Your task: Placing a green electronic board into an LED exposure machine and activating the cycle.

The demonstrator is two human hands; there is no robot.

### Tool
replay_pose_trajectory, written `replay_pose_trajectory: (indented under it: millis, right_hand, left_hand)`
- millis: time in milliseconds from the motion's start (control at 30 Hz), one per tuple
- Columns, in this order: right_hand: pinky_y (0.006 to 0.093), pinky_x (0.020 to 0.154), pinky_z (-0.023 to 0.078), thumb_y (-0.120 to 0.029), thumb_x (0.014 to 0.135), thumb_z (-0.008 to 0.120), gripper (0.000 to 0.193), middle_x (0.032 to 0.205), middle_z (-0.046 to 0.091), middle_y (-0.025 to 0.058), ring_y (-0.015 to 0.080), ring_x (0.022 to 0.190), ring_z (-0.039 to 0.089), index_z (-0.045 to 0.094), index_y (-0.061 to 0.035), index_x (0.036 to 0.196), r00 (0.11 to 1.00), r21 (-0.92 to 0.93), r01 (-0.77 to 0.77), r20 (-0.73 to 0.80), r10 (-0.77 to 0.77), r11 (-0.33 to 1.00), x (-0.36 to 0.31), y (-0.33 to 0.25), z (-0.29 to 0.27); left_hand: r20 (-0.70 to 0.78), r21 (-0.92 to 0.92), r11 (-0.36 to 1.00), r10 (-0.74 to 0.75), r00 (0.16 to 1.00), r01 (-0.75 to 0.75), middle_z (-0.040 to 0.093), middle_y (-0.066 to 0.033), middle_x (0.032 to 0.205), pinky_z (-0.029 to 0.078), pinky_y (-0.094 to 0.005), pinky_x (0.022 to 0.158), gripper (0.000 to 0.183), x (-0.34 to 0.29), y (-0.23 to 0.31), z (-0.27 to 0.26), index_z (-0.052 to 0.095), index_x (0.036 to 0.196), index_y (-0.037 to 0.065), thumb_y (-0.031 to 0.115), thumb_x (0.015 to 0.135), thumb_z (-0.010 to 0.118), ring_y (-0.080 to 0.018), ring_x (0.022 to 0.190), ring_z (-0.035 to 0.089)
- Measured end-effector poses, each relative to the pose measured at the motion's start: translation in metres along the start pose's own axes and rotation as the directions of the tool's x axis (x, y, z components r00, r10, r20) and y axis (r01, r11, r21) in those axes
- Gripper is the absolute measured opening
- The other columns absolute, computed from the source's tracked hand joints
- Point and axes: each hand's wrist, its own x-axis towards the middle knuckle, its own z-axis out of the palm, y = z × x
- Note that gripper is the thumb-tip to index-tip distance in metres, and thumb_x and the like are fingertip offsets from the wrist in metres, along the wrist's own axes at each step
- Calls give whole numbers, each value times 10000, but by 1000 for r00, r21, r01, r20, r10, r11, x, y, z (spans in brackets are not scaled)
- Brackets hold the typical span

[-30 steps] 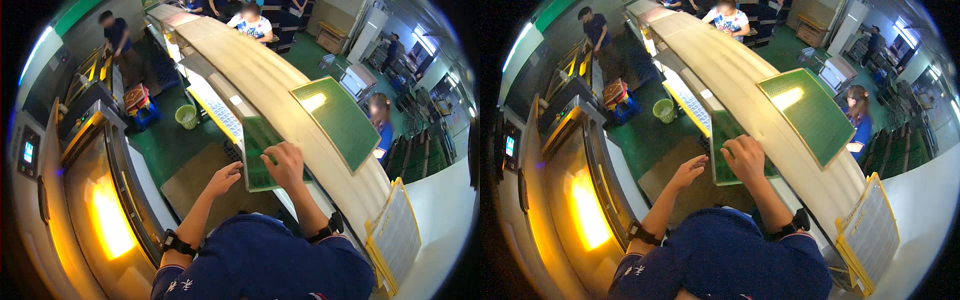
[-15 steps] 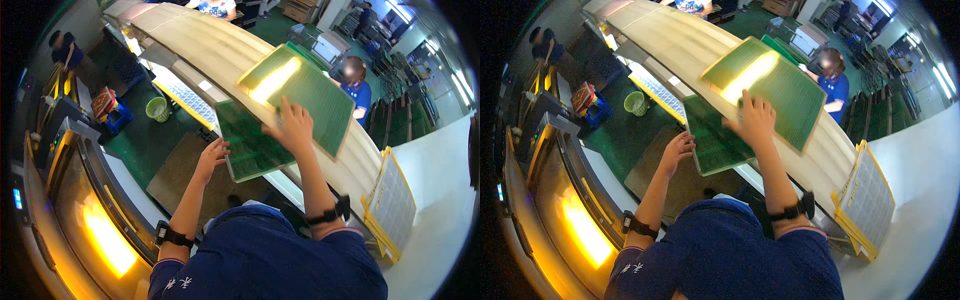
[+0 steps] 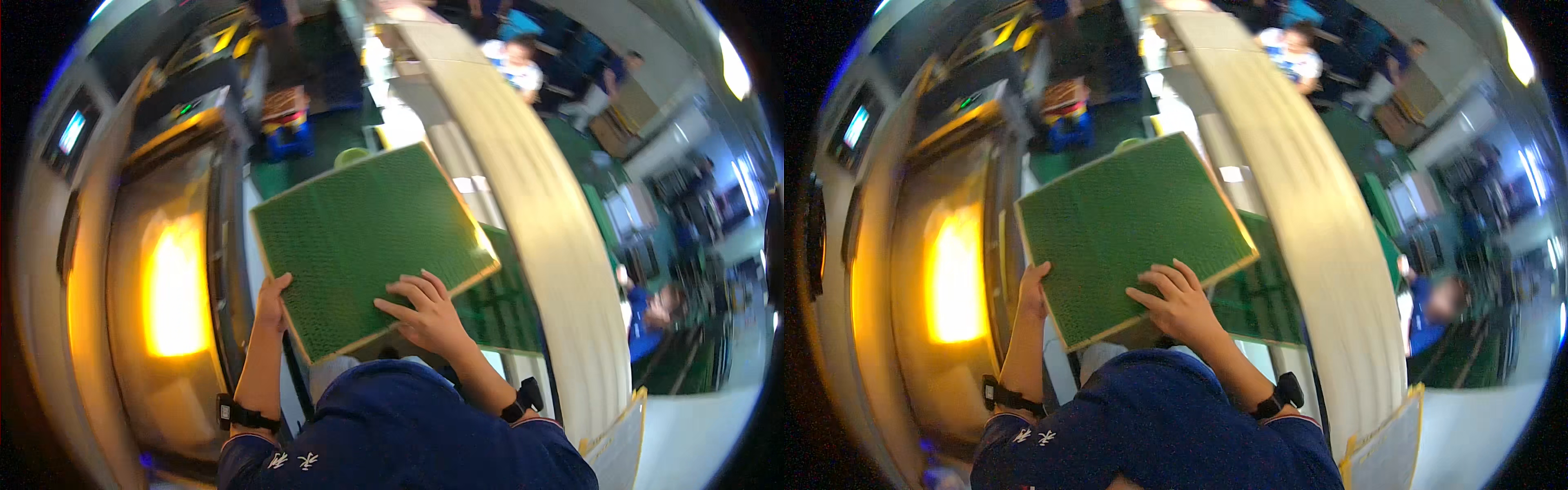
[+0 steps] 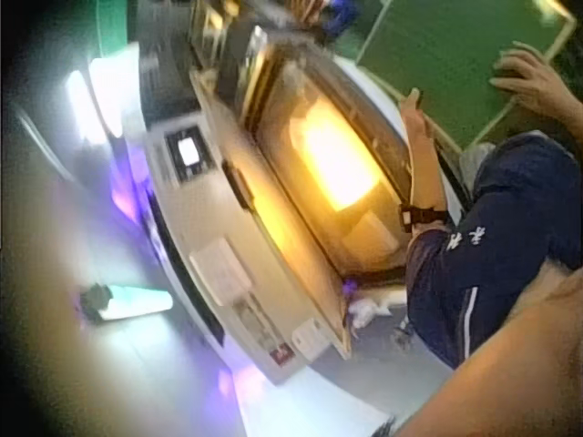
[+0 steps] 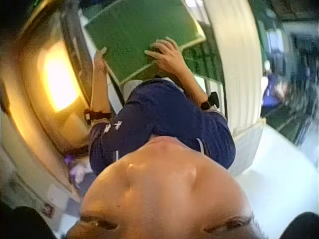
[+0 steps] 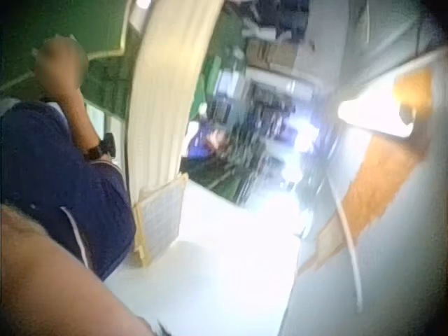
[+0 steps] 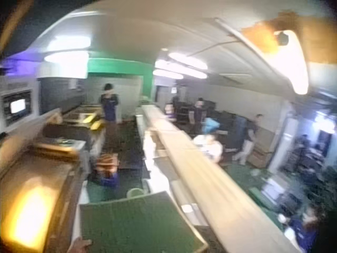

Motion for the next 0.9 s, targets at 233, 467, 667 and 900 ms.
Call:
replay_pose_trajectory:
  millis: [233,467,667,900]
  right_hand:
    - [550,1127,328,-245,772,771,550,1391,531,123,361,1336,455,627,-201,1301,902,336,247,262,-342,909,82,-66,115]
    - [462,1068,403,-175,801,743,497,1335,584,89,309,1232,543,630,-146,1284,710,521,283,451,-541,805,164,-156,201]
    - [448,1049,416,-189,829,717,465,1310,598,97,310,1209,557,626,-137,1282,497,604,461,430,-753,650,240,-218,251]
    - [498,1114,335,-204,831,714,478,1434,485,175,393,1319,449,618,-111,1290,567,521,656,138,-812,547,368,-267,241]
  left_hand:
    - [-574,-166,851,327,751,-498,661,-117,1174,575,-414,864,279,-102,-49,-239,574,1226,12,105,964,586,-272,1013,665]
    - [-892,-380,360,103,441,-852,609,-117,1070,555,-445,916,164,-142,-57,-378,525,1046,33,190,1016,563,-246,939,637]
    - [-838,-525,456,-127,531,-719,644,-169,923,545,-463,966,287,-165,-35,-406,573,1027,10,293,1029,525,-293,794,632]
    - [-734,507,185,605,309,842,358,-86,1574,244,-728,1089,680,-185,-5,-424,380,1515,232,577,941,494,-429,1430,316]
